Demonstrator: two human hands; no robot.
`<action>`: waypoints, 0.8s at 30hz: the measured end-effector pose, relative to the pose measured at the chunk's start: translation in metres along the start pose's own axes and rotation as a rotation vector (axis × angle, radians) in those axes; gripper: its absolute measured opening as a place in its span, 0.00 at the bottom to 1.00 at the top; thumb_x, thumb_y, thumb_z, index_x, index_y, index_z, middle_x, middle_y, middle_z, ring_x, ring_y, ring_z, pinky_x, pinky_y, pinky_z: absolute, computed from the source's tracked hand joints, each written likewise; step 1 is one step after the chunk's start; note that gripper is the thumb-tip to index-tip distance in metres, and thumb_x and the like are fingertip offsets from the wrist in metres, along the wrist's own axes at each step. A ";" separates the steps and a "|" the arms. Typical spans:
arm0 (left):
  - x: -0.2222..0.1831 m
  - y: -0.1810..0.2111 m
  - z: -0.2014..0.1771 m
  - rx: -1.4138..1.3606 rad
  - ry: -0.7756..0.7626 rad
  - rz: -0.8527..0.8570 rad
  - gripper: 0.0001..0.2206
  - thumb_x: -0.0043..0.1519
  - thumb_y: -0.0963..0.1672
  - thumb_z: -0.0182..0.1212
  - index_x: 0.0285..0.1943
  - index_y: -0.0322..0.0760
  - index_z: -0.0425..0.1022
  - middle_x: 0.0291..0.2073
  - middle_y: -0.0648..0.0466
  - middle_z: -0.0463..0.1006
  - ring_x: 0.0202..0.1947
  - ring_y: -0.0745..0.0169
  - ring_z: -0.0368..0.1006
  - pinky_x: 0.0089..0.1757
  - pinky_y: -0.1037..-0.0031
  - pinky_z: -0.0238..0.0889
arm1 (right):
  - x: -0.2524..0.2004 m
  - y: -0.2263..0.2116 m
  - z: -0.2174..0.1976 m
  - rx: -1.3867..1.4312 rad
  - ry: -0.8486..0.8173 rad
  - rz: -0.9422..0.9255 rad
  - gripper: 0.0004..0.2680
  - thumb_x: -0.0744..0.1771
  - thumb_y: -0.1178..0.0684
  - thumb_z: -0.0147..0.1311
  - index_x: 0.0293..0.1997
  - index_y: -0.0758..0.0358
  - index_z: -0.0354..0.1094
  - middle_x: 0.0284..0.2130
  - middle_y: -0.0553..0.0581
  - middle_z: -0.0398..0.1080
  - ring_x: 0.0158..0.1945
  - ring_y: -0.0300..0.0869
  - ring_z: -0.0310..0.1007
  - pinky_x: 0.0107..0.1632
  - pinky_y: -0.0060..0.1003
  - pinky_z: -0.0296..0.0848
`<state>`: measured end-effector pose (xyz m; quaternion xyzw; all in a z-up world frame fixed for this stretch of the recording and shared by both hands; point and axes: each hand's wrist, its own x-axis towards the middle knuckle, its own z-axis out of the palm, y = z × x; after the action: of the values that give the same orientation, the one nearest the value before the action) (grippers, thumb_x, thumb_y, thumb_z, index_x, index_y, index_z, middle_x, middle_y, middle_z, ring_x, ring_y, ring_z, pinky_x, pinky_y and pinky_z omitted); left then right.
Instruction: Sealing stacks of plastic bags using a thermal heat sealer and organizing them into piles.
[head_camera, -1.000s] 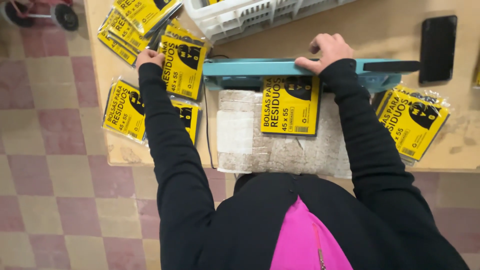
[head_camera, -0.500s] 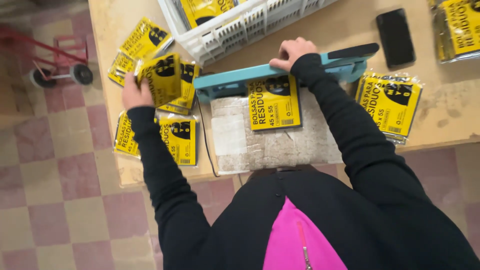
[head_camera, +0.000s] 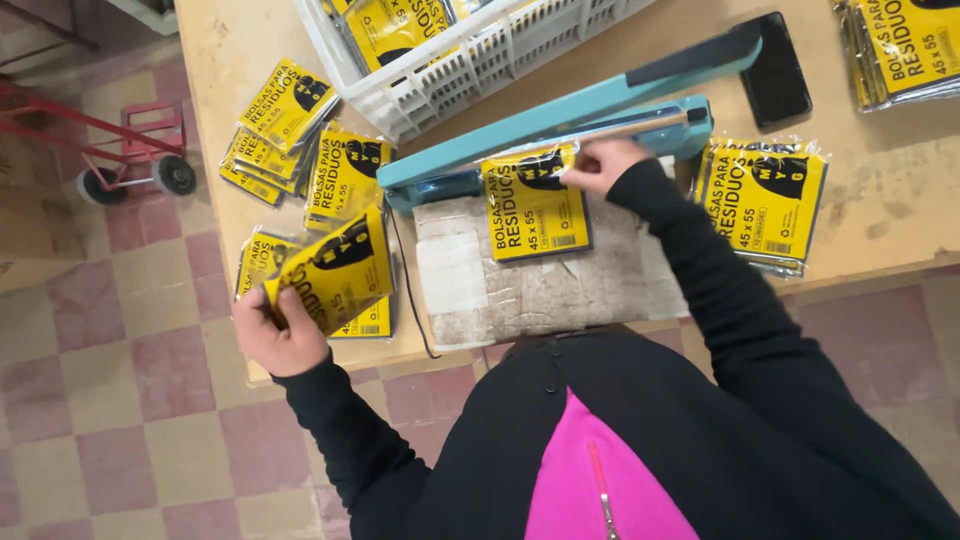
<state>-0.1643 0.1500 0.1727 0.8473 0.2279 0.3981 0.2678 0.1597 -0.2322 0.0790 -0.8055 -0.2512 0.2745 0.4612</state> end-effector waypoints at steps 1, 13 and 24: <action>-0.006 0.005 0.002 -0.066 -0.011 -0.012 0.09 0.71 0.40 0.62 0.54 0.27 0.68 0.41 0.45 0.73 0.41 0.59 0.70 0.46 0.70 0.67 | -0.004 -0.005 0.007 -0.367 0.096 0.076 0.15 0.63 0.40 0.68 0.34 0.63 0.75 0.29 0.62 0.76 0.35 0.49 0.76 0.41 0.43 0.74; -0.052 0.056 0.083 -0.395 -0.282 -0.068 0.08 0.69 0.38 0.61 0.54 0.30 0.67 0.43 0.54 0.71 0.41 0.70 0.65 0.45 0.79 0.61 | -0.062 0.199 -0.022 -0.030 0.552 0.064 0.16 0.62 0.53 0.65 0.51 0.66 0.68 0.37 0.60 0.74 0.40 0.48 0.76 0.43 0.43 0.76; -0.142 0.069 0.189 -0.796 -0.428 -0.378 0.07 0.70 0.37 0.58 0.54 0.34 0.67 0.42 0.60 0.67 0.43 0.74 0.63 0.46 0.81 0.59 | -0.180 0.184 -0.093 -0.989 0.856 0.438 0.22 0.61 0.43 0.76 0.51 0.63 0.67 0.46 0.64 0.71 0.51 0.57 0.70 0.50 0.54 0.69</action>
<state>-0.0838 -0.0382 0.0359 0.6859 0.1478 0.2155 0.6792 0.1200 -0.4897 -0.0058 -0.9910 0.0259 -0.1276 0.0320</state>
